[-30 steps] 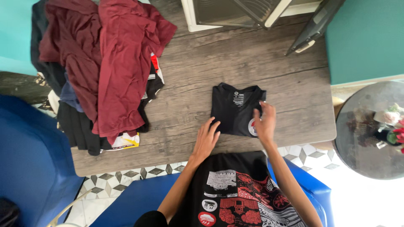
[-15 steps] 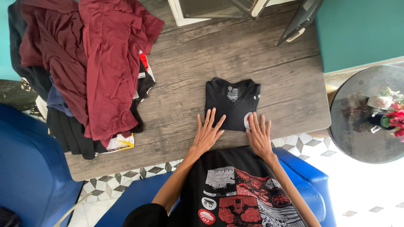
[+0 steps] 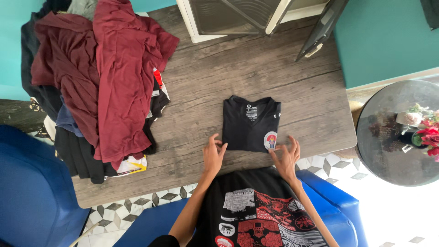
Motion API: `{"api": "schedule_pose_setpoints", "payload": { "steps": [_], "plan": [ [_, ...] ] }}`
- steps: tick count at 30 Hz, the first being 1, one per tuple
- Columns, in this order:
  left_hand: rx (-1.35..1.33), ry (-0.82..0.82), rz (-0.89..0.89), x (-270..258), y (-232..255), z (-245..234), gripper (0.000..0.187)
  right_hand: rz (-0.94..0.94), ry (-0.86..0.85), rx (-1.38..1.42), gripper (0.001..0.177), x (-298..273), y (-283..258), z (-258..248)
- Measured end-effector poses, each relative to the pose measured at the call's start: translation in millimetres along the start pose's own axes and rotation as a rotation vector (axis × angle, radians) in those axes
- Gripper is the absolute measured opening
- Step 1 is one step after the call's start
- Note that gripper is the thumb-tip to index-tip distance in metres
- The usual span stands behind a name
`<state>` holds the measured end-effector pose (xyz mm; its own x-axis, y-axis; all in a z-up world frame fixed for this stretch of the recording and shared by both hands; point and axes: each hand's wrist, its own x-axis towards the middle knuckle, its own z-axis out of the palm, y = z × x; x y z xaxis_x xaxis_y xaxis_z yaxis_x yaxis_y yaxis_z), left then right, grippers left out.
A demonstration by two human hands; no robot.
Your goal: The person picks up a black t-shirt from a pile on a table, spreads it out, folds the sleeves and sides to form a rectangle, and then places the folded shirt into a shelf in a plastic storage cabinet.
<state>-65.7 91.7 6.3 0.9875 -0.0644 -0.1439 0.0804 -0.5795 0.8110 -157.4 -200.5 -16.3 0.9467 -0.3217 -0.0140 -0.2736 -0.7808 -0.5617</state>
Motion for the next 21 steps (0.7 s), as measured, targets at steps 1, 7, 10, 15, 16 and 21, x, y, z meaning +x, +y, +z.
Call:
{"api": "schedule_pose_setpoints", "payload": {
  "steps": [1,7,10,15,16,21],
  "plan": [
    [-0.044,-0.01,0.011,0.9,-5.0,-0.3,0.05,0.016,-0.008,-0.007,0.027,0.6,-0.1,4.2],
    [0.065,-0.146,-0.1,4.3,-1.4,-0.4,0.051,0.079,-0.006,-0.06,0.039,8.0,-9.0,-6.2],
    [0.234,-0.031,0.067,-3.9,21.1,-2.8,0.055,-0.074,0.065,0.011,0.058,19.8,-31.5,-23.5],
    [0.315,-0.101,0.298,-4.1,44.1,6.1,0.058,-0.329,-0.148,0.115,0.062,43.4,-66.8,-29.3],
    [0.343,-0.137,0.307,-3.8,45.9,10.6,0.058,-0.364,-0.196,0.034,0.061,46.1,-70.4,-24.0],
    [0.389,-0.161,0.318,8.7,54.8,31.1,0.054,-0.375,-0.238,-0.095,0.055,65.4,-51.4,-21.8]
  ]
}}
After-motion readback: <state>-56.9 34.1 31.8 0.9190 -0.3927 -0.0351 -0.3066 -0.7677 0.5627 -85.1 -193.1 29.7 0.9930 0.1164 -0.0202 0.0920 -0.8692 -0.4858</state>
